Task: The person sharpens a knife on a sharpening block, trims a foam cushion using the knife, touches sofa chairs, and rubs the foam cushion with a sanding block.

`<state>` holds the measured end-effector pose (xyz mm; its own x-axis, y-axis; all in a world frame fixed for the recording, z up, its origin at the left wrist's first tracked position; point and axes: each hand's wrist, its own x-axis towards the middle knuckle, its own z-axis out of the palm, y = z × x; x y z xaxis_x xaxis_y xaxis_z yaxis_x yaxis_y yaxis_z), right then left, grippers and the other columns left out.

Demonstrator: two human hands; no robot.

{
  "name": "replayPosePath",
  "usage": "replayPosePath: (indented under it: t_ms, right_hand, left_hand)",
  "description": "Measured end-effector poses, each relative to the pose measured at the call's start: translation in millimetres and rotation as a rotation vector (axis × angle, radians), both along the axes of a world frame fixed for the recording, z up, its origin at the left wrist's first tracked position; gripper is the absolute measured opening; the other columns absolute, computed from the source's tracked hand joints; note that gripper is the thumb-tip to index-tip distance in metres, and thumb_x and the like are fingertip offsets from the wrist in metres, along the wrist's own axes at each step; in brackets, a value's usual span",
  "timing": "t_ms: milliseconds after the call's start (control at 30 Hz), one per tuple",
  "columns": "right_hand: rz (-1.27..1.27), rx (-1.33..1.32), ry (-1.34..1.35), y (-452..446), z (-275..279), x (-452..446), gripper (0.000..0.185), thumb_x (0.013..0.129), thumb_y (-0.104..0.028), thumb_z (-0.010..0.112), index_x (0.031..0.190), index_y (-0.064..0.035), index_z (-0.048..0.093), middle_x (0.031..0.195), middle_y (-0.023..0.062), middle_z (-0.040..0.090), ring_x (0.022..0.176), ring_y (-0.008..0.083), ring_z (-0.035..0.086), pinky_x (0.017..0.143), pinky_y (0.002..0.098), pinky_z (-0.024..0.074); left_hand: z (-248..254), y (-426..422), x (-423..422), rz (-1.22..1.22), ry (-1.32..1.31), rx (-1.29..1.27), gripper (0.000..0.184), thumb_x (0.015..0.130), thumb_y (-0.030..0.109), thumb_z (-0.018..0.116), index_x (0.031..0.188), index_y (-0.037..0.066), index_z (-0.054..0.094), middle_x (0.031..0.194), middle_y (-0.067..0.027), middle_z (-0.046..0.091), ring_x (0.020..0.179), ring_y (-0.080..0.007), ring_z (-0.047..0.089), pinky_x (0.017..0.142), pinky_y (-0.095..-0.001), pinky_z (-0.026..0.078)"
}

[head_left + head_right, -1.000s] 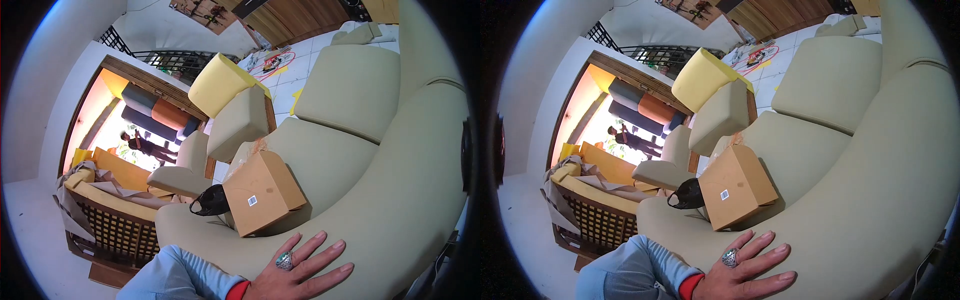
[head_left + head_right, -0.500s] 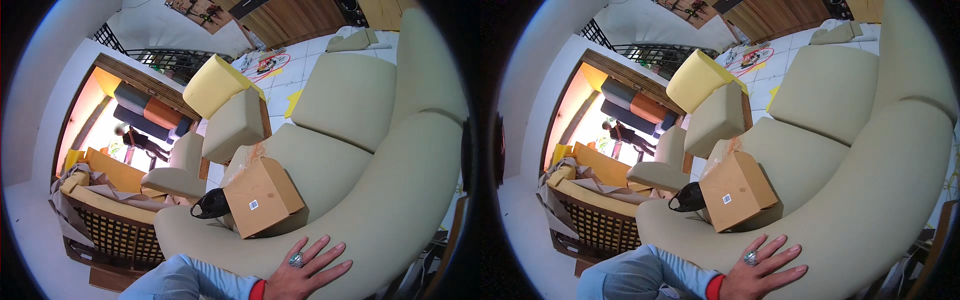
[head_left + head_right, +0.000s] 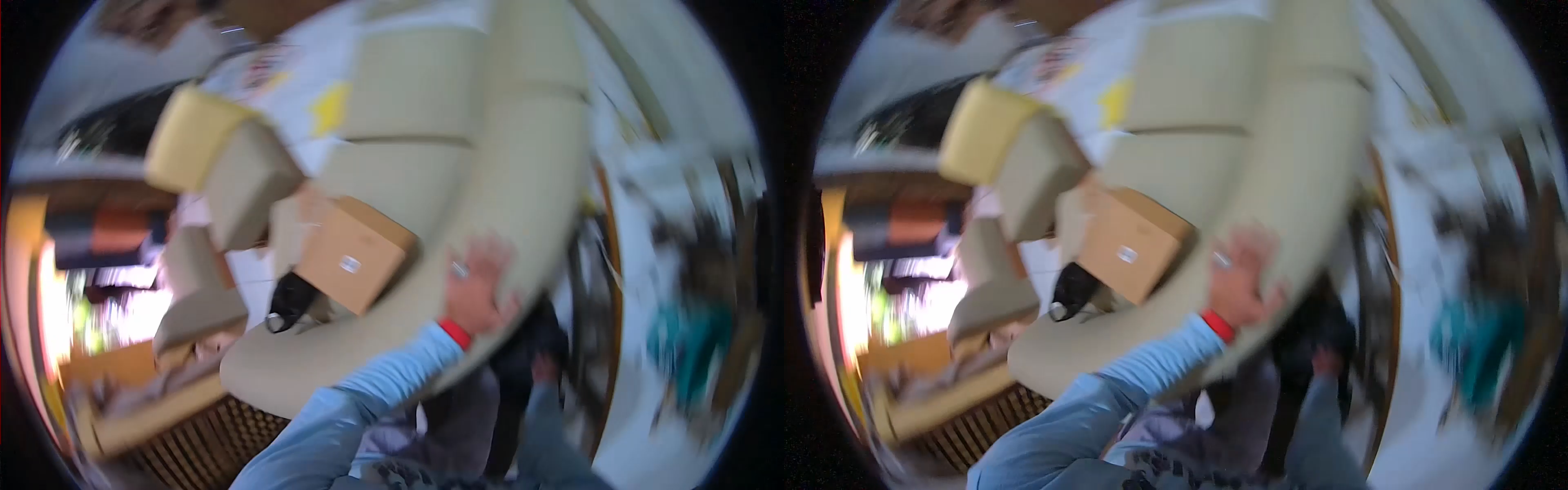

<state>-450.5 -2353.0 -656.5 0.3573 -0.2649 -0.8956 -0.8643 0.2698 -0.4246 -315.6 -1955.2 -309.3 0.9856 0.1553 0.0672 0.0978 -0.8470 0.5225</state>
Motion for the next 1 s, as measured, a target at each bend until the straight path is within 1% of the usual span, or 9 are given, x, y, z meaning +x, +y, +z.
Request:
replayPosePath:
  t_ms: [100,133,200,300,400,467,633,833,1000]
  right_hand:
    - [-0.032,0.188,-0.001,-13,19,-41,0.023,0.084,-0.019,0.068,0.106,-0.0125,0.064,0.084,0.0066,0.062,0.070,0.0240,0.061,0.057,0.0406,0.0515]
    - [0.215,-0.189,-0.020,10,20,-44,0.020,0.083,-0.014,0.072,0.103,-0.0129,0.065,0.073,0.0042,0.061,0.054,0.0175,0.057,0.044,0.0324,0.0458]
    - [0.688,-0.536,-0.214,6,-23,-57,0.019,0.082,-0.014,0.073,0.100,-0.0096,0.066,0.076,0.0074,0.064,0.060,0.0218,0.061,0.055,0.0357,0.0511]
    - [0.926,-0.671,-0.327,18,-89,-35,0.020,0.082,-0.019,0.073,0.096,-0.0062,0.067,0.079,0.0105,0.068,0.069,0.0261,0.063,0.069,0.0378,0.0535]
    - [0.812,-0.665,-0.026,75,-72,55,0.033,0.079,-0.027,0.074,0.098,-0.0005,0.067,0.106,0.0220,0.067,0.104,0.0362,0.062,0.092,0.0433,0.0493]
    - [0.779,-1.044,-0.325,102,-128,74,0.057,0.077,-0.028,0.076,0.120,0.0042,0.056,0.129,0.0239,0.055,0.124,0.0372,0.049,0.103,0.0458,0.0402]
    - [1.067,-0.699,-0.941,159,-183,159,0.054,0.095,-0.026,0.053,0.139,0.0026,0.041,0.140,0.0232,0.045,0.132,0.0382,0.038,0.109,0.0463,0.0328]
    - [1.278,-0.666,-0.744,167,-185,188,0.051,0.097,-0.026,0.048,0.139,0.0017,0.041,0.141,0.0230,0.044,0.133,0.0368,0.038,0.110,0.0463,0.0312]
    - [1.126,-0.550,-0.728,156,-93,160,0.049,0.098,-0.026,0.045,0.140,0.0009,0.041,0.142,0.0228,0.043,0.133,0.0357,0.037,0.111,0.0462,0.0299]
  left_hand:
    - [-1,-6,-7,-0.049,-0.003,0.018,0.074,0.081,0.039,0.064,0.146,0.011,0.040,0.151,-0.0212,0.034,0.140,-0.0453,0.027,0.112,-0.0621,0.014]
    - [-1,-5,-4,-0.060,-0.031,0.015,0.075,0.081,0.037,0.066,0.146,0.010,0.040,0.151,-0.0218,0.034,0.139,-0.0462,0.028,0.112,-0.0617,0.016]
    - [1,-7,-2,-0.065,-0.010,0.046,0.073,0.081,0.034,0.066,0.145,0.009,0.041,0.150,-0.0236,0.034,0.138,-0.0474,0.030,0.111,-0.0603,0.019]
    - [-9,-9,-1,-0.078,-0.034,0.050,0.072,0.080,0.031,0.064,0.143,0.004,0.041,0.149,-0.0261,0.034,0.138,-0.0481,0.030,0.111,-0.0591,0.020]
    - [-31,-8,2,-0.046,-0.107,0.019,0.070,0.080,0.042,0.064,0.138,0.005,0.049,0.147,-0.0273,0.036,0.137,-0.0487,0.031,0.110,-0.0600,0.021]
    - [-44,-6,3,-0.050,-0.144,-0.005,0.070,0.081,0.044,0.063,0.136,0.003,0.051,0.146,-0.0300,0.037,0.136,-0.0494,0.032,0.110,-0.0596,0.022]
    - [-55,-3,-1,-0.020,-0.157,0.012,0.074,0.082,0.053,0.057,0.135,0.001,0.052,0.143,-0.0332,0.040,0.135,-0.0509,0.033,0.109,-0.0600,0.022]
    - [-47,1,-2,0.000,-0.066,-0.062,0.066,0.083,0.051,0.055,0.136,0.011,0.056,0.148,-0.0255,0.038,0.140,-0.0475,0.027,0.111,-0.0619,0.012]
    - [-17,22,3,-0.065,0.039,-0.042,0.071,0.083,0.044,0.057,0.144,0.011,0.044,0.153,-0.0217,0.030,0.142,-0.0458,0.023,0.112,-0.0630,0.010]
